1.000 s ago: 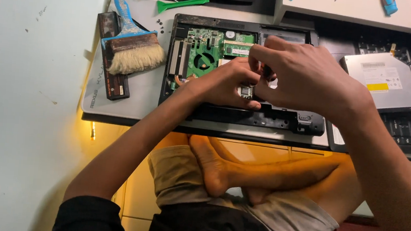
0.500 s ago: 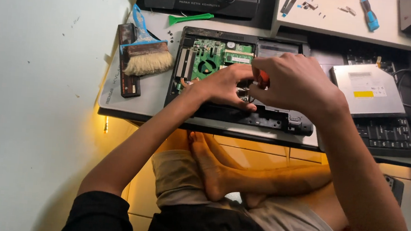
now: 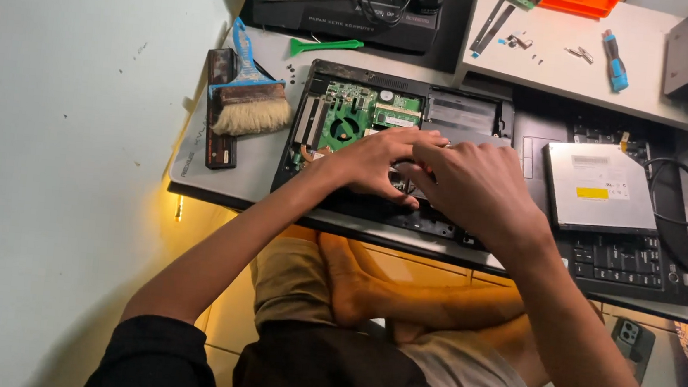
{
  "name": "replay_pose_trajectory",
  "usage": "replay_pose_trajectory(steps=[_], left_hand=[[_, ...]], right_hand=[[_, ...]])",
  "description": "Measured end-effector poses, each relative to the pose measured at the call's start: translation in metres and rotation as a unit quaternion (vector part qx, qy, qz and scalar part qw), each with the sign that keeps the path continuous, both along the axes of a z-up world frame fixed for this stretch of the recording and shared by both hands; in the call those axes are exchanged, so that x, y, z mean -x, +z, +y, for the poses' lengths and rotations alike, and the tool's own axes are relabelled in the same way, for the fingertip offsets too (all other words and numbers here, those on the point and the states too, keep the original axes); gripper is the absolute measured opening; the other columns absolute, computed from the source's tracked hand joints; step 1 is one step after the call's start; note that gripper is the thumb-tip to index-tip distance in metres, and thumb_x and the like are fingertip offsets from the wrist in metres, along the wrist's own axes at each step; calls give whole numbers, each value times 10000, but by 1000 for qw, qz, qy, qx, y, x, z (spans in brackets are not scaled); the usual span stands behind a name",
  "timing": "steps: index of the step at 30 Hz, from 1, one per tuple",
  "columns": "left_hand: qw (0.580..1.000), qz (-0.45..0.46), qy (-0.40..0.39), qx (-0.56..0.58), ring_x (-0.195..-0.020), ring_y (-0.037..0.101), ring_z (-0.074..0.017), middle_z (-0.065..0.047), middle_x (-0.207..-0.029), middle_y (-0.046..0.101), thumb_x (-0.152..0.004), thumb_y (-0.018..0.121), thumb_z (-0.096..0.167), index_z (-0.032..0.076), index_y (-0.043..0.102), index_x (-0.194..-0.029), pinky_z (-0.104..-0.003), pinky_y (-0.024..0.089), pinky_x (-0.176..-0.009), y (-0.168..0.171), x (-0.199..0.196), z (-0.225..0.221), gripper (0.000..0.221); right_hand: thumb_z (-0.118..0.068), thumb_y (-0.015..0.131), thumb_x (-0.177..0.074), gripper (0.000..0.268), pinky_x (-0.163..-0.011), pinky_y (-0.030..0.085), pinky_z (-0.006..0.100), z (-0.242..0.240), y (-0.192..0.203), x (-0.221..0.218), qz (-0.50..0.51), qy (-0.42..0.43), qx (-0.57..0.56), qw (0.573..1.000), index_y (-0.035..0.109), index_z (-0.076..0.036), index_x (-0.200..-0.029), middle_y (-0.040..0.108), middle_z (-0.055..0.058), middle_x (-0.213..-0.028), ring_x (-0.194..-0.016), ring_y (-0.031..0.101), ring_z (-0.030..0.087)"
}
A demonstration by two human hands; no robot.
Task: Disassembling a laptop to remove the screen assembly, including unscrewing hinges and disconnecting cables.
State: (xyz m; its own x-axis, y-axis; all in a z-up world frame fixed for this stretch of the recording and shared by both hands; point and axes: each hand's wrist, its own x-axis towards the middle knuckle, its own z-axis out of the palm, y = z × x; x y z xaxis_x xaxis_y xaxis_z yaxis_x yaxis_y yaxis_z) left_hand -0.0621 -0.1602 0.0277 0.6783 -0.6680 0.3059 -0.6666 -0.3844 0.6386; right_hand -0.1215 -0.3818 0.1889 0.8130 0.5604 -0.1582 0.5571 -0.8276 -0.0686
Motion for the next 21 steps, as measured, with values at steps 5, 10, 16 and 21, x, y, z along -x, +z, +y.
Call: replay_pose_trajectory(steps=[5,10,16,21], left_hand=[[999,39,30,-16,-1582,609,-356,-66,-1456,793,-732,1020,798,170,824,-1136,-505,412,-1445,-38,-16,3,773],[999,36,17,-14,-1589,600,-386,-56,-1505,769,-751,1029,782,169,830,-1247,-509,398,-1448,-21,-4,1,813],[999,5,6,-38,-1655,525,-395,-52,-1631,687,-800,968,851,263,803,-1449,-551,376,-1453,-22,-10,4,892],[999,4,-11,-50,-1710,410,-441,17,-1833,475,-813,1051,617,228,811,-1429,-701,358,-1411,-11,-2,4,766]], right_hand=[[-309,693,-995,298,-807,667,615,0,3,-20,4,95,-44,995,744,-197,-1267,815,75,-1115,-948,856,476],[-462,668,-1092,285,-747,637,655,-10,-7,-24,-19,55,-29,998,743,-213,-1208,815,88,-1016,-845,832,532],[-516,662,-1075,332,-767,644,650,-3,4,-25,6,28,-17,999,712,-215,-1206,834,62,-1039,-875,845,523],[-570,682,-1231,438,-450,523,453,7,10,-17,-45,27,45,998,695,-134,-1191,831,83,-737,-447,737,271]])
